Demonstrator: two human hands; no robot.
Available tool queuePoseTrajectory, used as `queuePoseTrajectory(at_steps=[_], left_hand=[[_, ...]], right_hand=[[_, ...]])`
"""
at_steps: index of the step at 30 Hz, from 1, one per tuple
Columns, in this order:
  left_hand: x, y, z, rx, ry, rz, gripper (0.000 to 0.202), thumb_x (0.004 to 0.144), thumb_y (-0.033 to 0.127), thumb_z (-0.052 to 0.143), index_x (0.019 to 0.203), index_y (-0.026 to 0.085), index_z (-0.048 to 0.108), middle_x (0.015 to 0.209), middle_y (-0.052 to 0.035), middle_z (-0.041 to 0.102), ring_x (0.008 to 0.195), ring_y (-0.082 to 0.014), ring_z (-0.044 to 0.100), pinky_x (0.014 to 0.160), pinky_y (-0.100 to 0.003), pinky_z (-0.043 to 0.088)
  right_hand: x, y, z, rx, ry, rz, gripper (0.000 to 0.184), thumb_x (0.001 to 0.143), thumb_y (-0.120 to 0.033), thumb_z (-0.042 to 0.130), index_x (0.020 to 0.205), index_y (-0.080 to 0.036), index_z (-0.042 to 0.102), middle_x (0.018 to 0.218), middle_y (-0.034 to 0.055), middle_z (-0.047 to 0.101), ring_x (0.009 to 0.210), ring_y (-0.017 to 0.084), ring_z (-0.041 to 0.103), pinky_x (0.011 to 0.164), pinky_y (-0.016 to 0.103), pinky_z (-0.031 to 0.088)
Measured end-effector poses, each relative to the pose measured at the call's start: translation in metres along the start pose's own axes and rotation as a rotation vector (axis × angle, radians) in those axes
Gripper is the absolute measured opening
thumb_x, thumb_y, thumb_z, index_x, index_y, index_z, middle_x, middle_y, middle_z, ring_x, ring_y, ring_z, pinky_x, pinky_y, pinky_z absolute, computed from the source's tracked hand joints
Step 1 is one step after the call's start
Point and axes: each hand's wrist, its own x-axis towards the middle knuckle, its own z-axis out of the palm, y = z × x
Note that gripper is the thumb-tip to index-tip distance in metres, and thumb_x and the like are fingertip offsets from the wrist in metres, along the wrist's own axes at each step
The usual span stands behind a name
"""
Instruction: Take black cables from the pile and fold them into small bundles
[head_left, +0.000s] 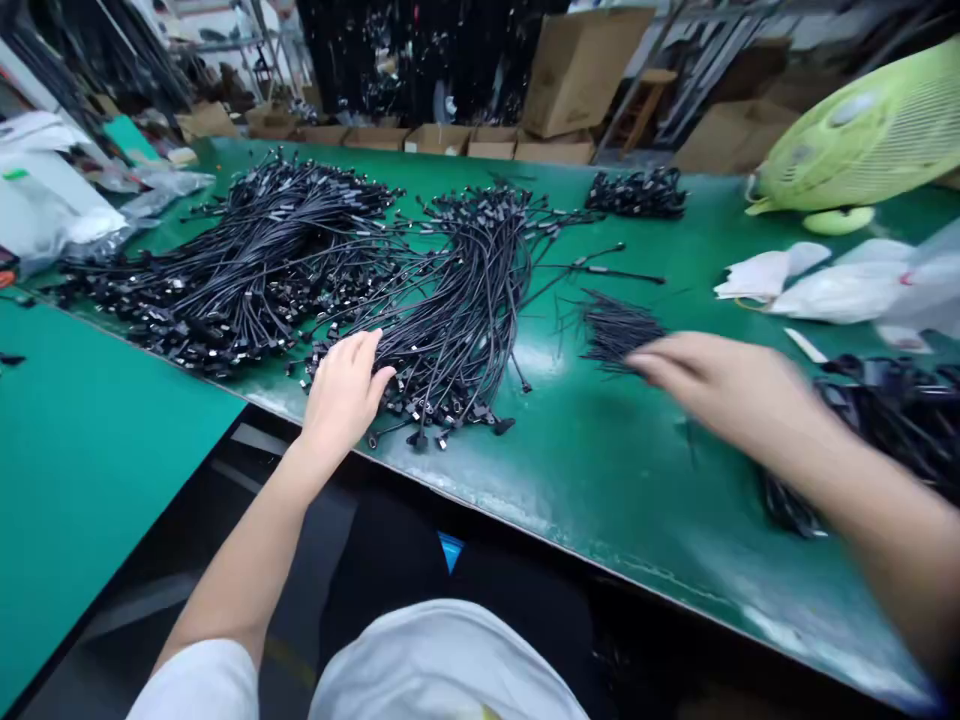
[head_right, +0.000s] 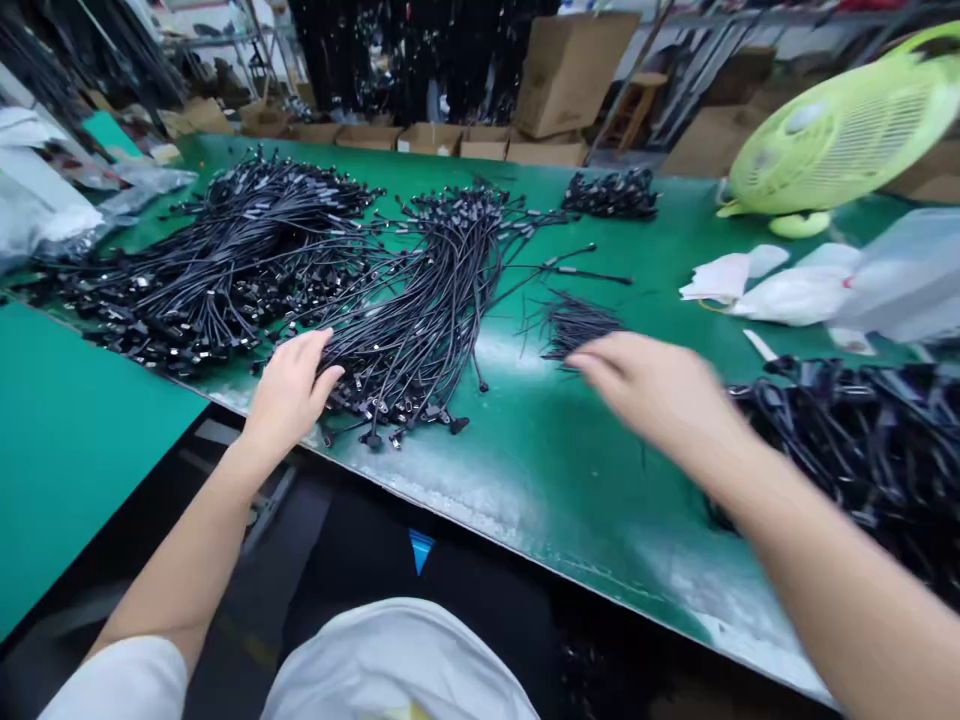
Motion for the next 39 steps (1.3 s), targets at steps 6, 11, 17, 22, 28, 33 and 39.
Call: queuePoseTrajectory(at_steps=[6,11,17,22,28,33,39], left_hand=[[0.000,-0.016,0.043,0.122,-0.088,0.119,0.046,0.098,0.031,0.041,0.138,0.011,0.048,0.141,-0.0201,0.052,0.133,-0.0327,0.045,0.107,-0.049,0.041],[-0.017,0.001,0.030,-0.146,-0.008,0.047,0.041,0.098,0.030,0.038,0.134,0.016,0.052,0.141,-0.0161,0.054,0.134,-0.0283,0.046,0.111,-0.049,0.037],[-0.024,0.075,0.015,-0.854,-0.293,0.056,0.049,0.096,0.038,0.044,0.141,0.017,0.044,0.125,-0.0150,0.063,0.117,-0.0260,0.059,0.103,-0.041,0.043],[-0.047,0.100,0.003,-1.360,-0.626,-0.148,0.043,0.098,0.049,0.035,0.103,0.018,0.064,0.076,-0.0046,0.060,0.074,-0.0166,0.058,0.078,-0.030,0.048],[-0.091,0.081,-0.014,-1.647,-0.756,-0.348,0.033,0.090,0.050,0.056,0.102,0.019,0.057,0.064,0.0008,0.053,0.058,-0.0098,0.048,0.058,-0.021,0.037],[-0.128,0.055,-0.058,-1.565,-0.628,-0.611,0.037,0.086,0.054,0.059,0.082,0.018,0.062,0.041,0.0092,0.026,0.037,-0.0046,0.016,0.041,-0.021,0.012],[-0.136,0.028,-0.095,-1.413,-0.356,-0.664,0.044,0.081,0.058,0.064,0.062,0.018,0.062,0.039,0.0047,0.031,0.038,-0.0076,0.025,0.042,-0.024,0.023]], right_hand=[[0.090,-0.087,0.059,-0.017,-0.173,0.150,0.034,0.092,-0.040,0.049,0.084,-0.014,0.069,0.095,0.0155,0.071,0.092,0.028,0.065,0.077,0.034,0.047],[0.116,-0.100,0.054,0.075,-0.085,0.199,0.031,0.090,-0.028,0.040,0.075,-0.014,0.063,0.084,0.0102,0.067,0.082,0.020,0.062,0.070,0.027,0.042],[0.038,-0.141,0.011,0.650,-0.107,-0.009,0.037,0.091,-0.044,0.040,0.066,-0.018,0.047,0.060,-0.0023,0.048,0.057,0.010,0.044,0.055,0.022,0.034],[0.011,-0.152,0.005,0.755,-0.009,-0.088,0.038,0.091,-0.043,0.045,0.063,-0.018,0.048,0.059,-0.0036,0.041,0.057,0.010,0.038,0.055,0.023,0.031],[-0.002,-0.152,0.020,0.631,0.005,-0.230,0.041,0.098,-0.047,0.042,0.068,-0.019,0.046,0.062,-0.0037,0.044,0.057,0.010,0.040,0.055,0.023,0.033],[0.025,-0.154,0.045,0.186,0.144,-0.704,0.032,0.094,-0.046,0.052,0.110,-0.020,0.061,0.115,0.0111,0.060,0.109,0.021,0.054,0.092,0.035,0.044],[0.129,-0.131,0.026,-0.076,0.069,-0.313,0.021,0.095,-0.015,0.046,0.095,-0.008,0.066,0.100,0.0145,0.067,0.094,0.021,0.062,0.082,0.030,0.045]])
